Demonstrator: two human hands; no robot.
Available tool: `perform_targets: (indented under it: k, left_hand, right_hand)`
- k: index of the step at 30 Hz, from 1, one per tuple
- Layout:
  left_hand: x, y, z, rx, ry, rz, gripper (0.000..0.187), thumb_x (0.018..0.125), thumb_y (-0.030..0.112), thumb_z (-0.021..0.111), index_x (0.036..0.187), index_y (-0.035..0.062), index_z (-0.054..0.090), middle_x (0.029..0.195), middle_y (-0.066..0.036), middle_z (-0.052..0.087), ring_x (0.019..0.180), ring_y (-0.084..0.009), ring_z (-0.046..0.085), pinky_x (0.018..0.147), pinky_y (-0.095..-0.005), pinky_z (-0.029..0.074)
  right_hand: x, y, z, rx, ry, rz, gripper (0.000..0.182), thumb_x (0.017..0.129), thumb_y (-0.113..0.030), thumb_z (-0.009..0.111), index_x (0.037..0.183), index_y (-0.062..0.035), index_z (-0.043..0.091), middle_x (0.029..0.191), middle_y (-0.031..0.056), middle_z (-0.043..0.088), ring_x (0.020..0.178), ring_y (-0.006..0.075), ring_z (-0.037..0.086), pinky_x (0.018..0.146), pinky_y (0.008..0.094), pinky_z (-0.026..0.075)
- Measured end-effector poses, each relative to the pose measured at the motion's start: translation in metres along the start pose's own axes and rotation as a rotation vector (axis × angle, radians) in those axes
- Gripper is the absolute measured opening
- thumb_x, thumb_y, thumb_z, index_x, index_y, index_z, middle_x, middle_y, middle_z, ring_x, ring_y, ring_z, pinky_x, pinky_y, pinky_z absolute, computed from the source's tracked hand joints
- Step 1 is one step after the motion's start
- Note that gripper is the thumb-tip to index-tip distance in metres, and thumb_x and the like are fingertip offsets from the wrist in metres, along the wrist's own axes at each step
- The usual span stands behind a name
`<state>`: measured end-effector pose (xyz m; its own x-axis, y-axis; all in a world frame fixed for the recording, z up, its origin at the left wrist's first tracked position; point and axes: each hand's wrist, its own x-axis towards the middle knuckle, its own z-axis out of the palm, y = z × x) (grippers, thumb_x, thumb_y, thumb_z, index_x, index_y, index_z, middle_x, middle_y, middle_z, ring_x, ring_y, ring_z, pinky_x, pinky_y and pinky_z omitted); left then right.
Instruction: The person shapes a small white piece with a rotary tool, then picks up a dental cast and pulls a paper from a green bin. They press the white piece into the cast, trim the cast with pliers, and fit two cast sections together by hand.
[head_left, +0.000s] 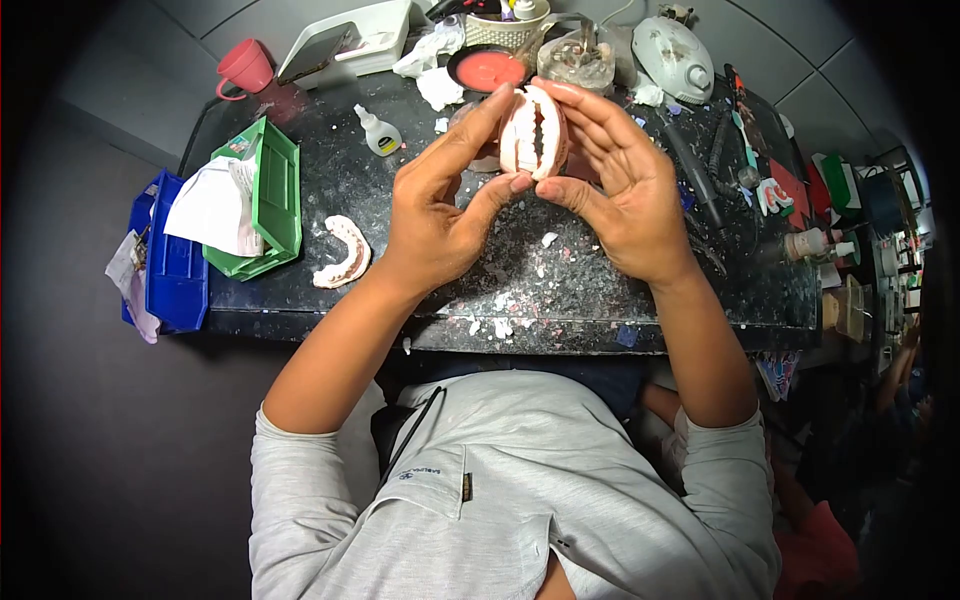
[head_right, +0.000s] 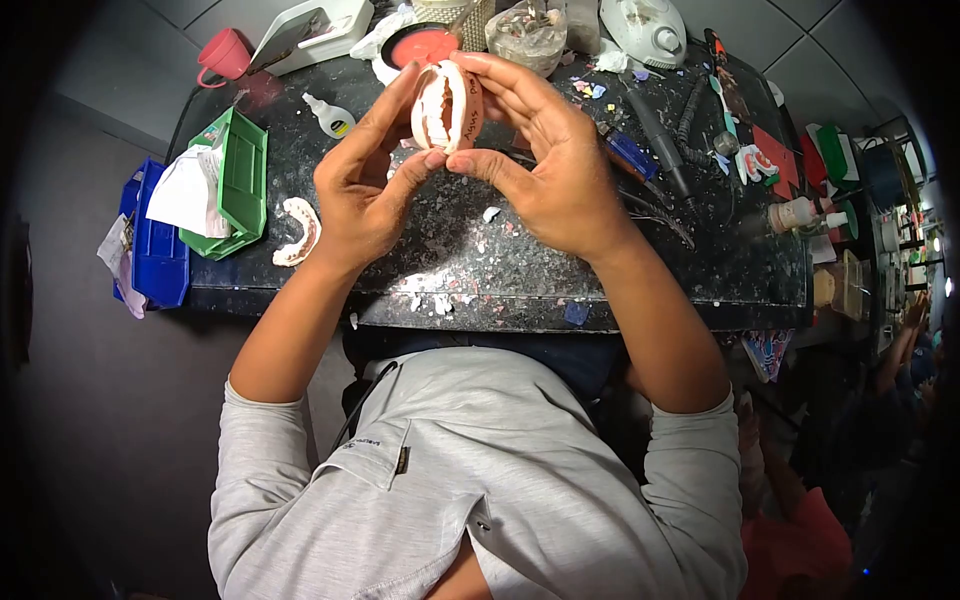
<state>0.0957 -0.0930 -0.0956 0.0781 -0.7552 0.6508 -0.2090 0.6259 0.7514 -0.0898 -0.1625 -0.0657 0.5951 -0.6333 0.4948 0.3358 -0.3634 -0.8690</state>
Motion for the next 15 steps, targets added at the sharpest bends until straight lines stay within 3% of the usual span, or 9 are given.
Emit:
perform_targets:
  k: [8,11,13,15]
  left_hand:
    - [0.003,0.006,-0.004,0.081,-0.003,0.04,0.065,0.087,-0.002,0.078,0.147,-0.0028,0.054,0.142,-0.021,0.061,0.124,-0.0241,0.064,0.103,-0.0349,0.052]
    - [0.004,0.007,-0.004,0.054,-0.025,0.042,0.066,0.088,-0.001,0.078,0.148,-0.0079,0.05,0.145,-0.021,0.057,0.126,-0.0263,0.062,0.107,-0.0384,0.05]
    - [0.004,0.006,-0.006,0.101,-0.042,0.069,0.065,0.088,-0.002,0.078,0.147,-0.008,0.051,0.145,-0.021,0.056,0.127,-0.0261,0.061,0.107,-0.0383,0.05]
    - [0.003,0.005,-0.006,0.147,-0.059,0.094,0.065,0.088,-0.002,0.078,0.146,-0.008,0.052,0.145,-0.021,0.056,0.127,-0.0259,0.061,0.107,-0.0382,0.05]
  right_hand:
    - [-0.001,-0.001,-0.006,0.035,-0.04,0.088,0.077,0.087,-0.003,0.082,0.153,0.003,0.043,0.154,0.0183,0.051,0.142,0.0241,0.05,0.117,0.0381,0.043]
    - [0.001,-0.005,-0.008,0.093,-0.022,0.115,0.07,0.092,-0.003,0.077,0.152,0.0042,0.042,0.152,0.02,0.053,0.14,0.0246,0.052,0.117,0.0378,0.044]
    - [0.005,-0.008,-0.016,0.25,0.003,0.171,0.06,0.098,-0.002,0.07,0.15,0.0065,0.043,0.147,0.0222,0.056,0.137,0.0251,0.056,0.116,0.0365,0.045]
    - [0.004,-0.004,-0.017,0.221,0.01,0.169,0.056,0.099,-0.002,0.067,0.149,0.0074,0.044,0.145,0.0228,0.058,0.135,0.025,0.057,0.115,0.0358,0.047]
